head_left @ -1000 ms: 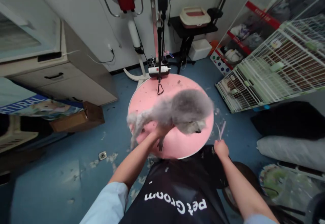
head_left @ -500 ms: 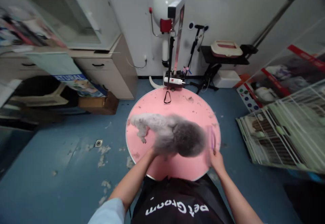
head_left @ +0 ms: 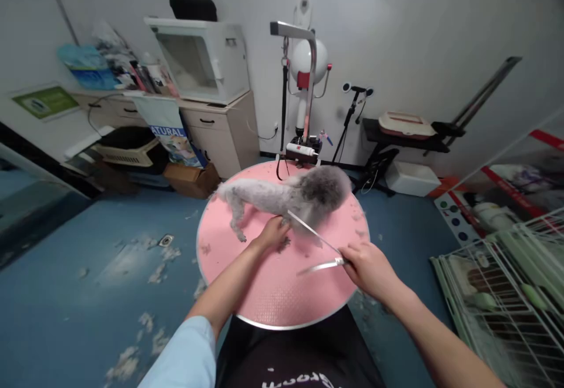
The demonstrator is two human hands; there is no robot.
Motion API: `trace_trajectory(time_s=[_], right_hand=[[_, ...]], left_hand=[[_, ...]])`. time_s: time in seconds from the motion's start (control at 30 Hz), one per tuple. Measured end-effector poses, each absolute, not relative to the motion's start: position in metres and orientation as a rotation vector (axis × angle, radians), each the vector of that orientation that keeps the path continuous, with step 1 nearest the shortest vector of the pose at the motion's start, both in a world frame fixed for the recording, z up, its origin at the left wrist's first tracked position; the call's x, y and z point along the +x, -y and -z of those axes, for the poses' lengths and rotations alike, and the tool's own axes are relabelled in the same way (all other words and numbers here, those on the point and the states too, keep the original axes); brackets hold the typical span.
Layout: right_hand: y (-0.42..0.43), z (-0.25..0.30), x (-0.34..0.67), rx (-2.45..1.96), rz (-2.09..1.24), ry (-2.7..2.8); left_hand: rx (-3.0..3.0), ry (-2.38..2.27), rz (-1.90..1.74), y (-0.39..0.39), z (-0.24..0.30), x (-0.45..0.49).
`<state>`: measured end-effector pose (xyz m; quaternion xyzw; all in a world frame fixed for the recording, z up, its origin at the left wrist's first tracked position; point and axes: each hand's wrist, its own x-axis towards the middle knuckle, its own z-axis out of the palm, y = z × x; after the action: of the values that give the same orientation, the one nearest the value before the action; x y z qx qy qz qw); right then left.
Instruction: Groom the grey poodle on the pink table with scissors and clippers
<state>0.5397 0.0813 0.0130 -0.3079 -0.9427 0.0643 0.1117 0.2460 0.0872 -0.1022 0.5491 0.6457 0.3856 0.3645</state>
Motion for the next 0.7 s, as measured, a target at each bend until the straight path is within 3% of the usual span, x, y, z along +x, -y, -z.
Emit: trace_trajectory(time_s=[0.17,0.3,0.43,0.5,0.63,0.7], right_hand=[[-0.066,-0.007,0.577,-0.670,-0.232,2.908],[-0.080,-0.022,0.543,-0.583,-0.237,2.805],[-0.127,-0.022,0.488,-1.092,-0.254,2.446],[-0.142,-0.016,0.476,-1.083,-0.354,2.474],[-0.153,-0.008,0.475,-0.856,-0.489,2.544],[-0.157,-0.008,0.476,-0.945,-0.455,2.415]], left_hand=[[1.621,-1.639,-0.943,-0.102,0.112,0.245],[1.735,-1.670,-0.748,-0.110,0.095,0.252],[1.925,-1.540,-0.577,-0.099,0.044,0.222],[1.950,-1.559,-0.594,-0.099,0.009,0.191],[1.870,-1.972,-0.999,-0.137,-0.046,0.142],[1.846,-1.938,-0.737,-0.164,-0.054,0.135]])
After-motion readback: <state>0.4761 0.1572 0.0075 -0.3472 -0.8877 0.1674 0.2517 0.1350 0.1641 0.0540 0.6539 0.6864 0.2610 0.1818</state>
